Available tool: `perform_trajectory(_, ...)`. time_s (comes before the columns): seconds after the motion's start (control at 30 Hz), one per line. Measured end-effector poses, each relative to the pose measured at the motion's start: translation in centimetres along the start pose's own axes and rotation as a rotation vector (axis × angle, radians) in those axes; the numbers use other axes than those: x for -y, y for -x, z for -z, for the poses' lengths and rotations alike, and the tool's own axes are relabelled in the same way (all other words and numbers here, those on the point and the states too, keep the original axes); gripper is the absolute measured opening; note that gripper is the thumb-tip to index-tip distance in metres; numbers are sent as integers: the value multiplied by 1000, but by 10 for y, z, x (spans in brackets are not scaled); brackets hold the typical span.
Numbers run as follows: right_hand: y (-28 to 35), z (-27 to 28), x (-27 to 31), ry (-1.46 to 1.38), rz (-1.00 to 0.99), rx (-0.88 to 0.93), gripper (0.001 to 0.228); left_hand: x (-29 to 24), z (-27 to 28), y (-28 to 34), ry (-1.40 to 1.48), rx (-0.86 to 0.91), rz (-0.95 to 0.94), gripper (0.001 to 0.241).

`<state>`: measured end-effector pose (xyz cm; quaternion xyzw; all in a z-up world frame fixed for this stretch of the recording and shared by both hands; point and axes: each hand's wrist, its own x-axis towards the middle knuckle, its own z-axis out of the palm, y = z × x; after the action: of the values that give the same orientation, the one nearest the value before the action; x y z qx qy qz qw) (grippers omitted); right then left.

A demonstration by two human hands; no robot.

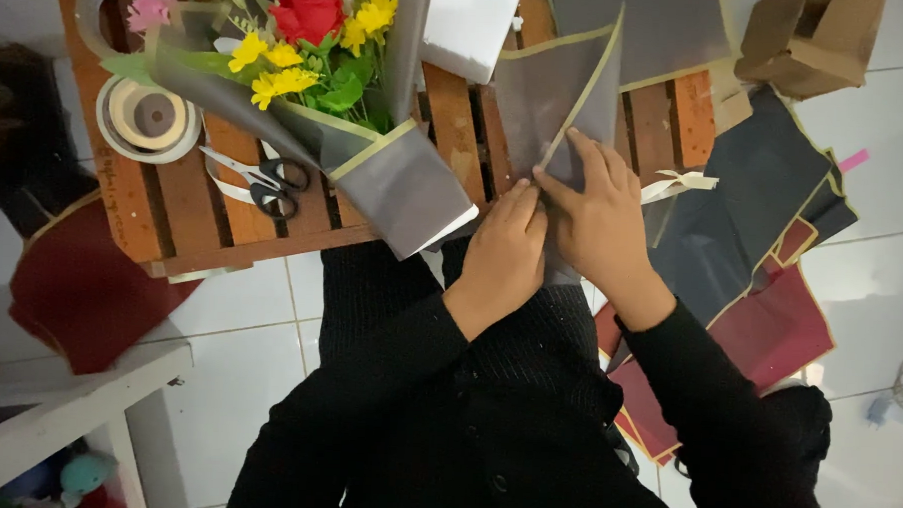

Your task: Wrapping a small bouquet of flowers with decorative paper and securing it with tape

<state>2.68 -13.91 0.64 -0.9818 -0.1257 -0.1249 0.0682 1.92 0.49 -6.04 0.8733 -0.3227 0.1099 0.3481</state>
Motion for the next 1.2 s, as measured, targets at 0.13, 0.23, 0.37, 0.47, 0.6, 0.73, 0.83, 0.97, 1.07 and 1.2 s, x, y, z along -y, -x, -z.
perform_trajectory(0.13,4,-7,-12,15,30,-20,39,2,-7,3,-33,-25,-7,33)
perform_trajectory(0.23,0,-7,-15,57,60,-41,43,1,-1,-3,-70,-15,-39,34)
perform_trajectory(0.37,-4,-8,-20,181,47,14,53,-4,2,-4,-101,20,-34,27)
perform_trajectory(0.47,-5,-4,-19,240,26,56,57,-13,11,-5,-123,41,-28,25)
perform_trajectory(0.6,-2,-15,-22,244,-4,73,57,-16,12,-4,-130,101,-15,30)
perform_trajectory(0.73,-1,1,-13,207,52,79,48,-10,5,-4,-133,166,-6,31)
perform_trajectory(0.83,5,1,-18,162,59,135,41,-15,12,-5,-156,217,6,34)
perform_trajectory(0.97,14,3,-43,-5,-108,-112,48,-16,31,-13,43,195,44,39)
perform_trajectory(1.07,43,4,-43,-137,-297,-74,16,-22,57,-6,176,71,23,44)
perform_trajectory(1.2,81,-13,-40,-217,-525,145,46,-33,104,6,356,-324,103,28)
